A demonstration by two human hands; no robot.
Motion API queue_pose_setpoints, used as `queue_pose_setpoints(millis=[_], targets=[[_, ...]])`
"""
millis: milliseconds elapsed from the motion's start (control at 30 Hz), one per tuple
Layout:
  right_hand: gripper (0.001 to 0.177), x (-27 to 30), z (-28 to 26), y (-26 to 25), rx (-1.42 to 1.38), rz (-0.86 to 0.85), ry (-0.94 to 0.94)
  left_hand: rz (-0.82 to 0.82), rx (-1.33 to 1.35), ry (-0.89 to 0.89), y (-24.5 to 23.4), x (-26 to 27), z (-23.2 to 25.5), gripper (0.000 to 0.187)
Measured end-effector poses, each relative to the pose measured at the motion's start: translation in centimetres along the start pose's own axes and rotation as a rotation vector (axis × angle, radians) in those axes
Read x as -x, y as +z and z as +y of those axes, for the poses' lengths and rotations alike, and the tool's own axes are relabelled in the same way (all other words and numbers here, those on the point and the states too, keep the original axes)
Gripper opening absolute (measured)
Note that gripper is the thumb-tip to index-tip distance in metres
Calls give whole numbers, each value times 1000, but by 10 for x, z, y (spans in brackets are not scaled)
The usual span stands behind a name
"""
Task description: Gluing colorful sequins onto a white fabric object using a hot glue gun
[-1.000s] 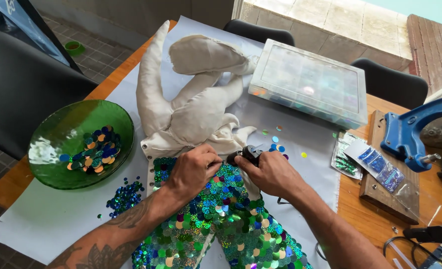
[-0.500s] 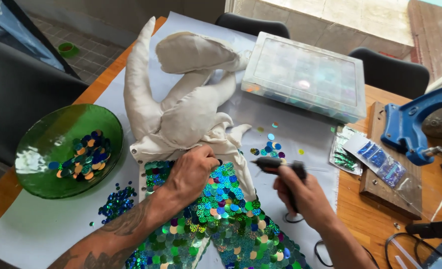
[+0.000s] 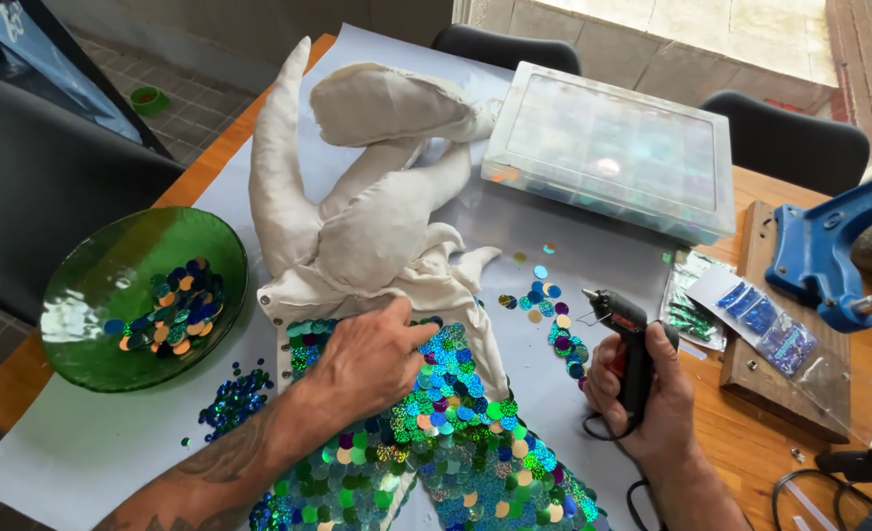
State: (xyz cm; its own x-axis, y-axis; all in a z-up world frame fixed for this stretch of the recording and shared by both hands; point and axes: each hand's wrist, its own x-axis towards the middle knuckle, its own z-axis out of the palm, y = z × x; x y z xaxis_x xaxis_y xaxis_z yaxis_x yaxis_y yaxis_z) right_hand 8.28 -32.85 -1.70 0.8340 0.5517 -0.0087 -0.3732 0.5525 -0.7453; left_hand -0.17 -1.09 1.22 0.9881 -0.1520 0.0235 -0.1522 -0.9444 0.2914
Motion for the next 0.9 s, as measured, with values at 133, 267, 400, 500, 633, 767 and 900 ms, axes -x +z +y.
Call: queue_pose_setpoints(millis=[133, 267, 400, 500, 633, 767, 900], targets=[[54, 0, 0, -1, 8, 10, -9, -124, 130, -98, -5, 0, 6, 39], [54, 0, 0, 1, 6, 13, -5, -216, 334, -203, -10, -2, 15, 65], [55, 0, -1, 2, 34, 6, -16, -271, 586, -400, -15, -2, 18, 64], [55, 0, 0, -2, 31, 21, -2, -77, 481, -264, -8, 1, 9, 65], [56, 1, 1, -2, 51, 34, 14, -36, 297, -212, -11, 6, 12, 62], [55, 0, 0, -3, 12, 24, 0, -131, 110, -142, -1, 1, 12, 52], [56, 0, 1, -5, 17, 40, 24, -140, 204, -204, -3, 0, 15, 62]])
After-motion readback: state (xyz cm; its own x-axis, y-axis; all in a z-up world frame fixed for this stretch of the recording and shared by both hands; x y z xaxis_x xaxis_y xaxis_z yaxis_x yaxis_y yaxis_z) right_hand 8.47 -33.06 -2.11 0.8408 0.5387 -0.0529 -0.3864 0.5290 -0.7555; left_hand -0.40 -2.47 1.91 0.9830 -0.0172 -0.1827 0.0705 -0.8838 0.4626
